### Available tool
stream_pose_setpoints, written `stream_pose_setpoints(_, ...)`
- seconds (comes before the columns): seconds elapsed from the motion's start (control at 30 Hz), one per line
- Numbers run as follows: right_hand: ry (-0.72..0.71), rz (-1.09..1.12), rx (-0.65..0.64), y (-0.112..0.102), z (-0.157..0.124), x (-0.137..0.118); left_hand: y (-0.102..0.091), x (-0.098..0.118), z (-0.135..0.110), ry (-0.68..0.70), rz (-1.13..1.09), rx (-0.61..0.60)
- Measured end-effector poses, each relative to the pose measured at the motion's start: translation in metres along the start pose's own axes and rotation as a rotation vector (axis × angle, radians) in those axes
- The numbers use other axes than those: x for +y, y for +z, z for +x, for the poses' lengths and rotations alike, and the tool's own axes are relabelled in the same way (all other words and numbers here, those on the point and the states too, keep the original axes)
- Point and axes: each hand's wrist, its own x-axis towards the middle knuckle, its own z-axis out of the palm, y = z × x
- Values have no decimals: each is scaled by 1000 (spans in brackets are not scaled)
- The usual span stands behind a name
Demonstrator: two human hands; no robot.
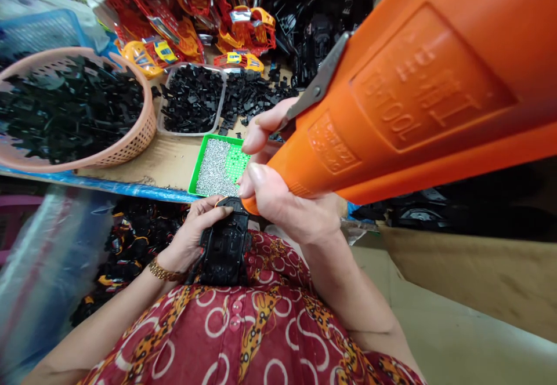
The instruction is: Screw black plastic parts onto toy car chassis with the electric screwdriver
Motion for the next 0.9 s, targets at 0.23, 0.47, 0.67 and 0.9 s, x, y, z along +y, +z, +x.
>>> stream_pose_setpoints(0.23,-13,-92,-15,-4,3,6,2,1,-2,-8,16,10)
stream_pose_setpoints(0.47,-53,-44,-29,-2,2,10,3,0,-2,10,46,24)
stream_pose_setpoints(0.67,-26,-136,-16,-5,1,9,2,-1,-1,20,50,27)
stream_pose_setpoints(0.9,-54,-76,-58,-4,-1,11,5,1,-3,4,50,-2)
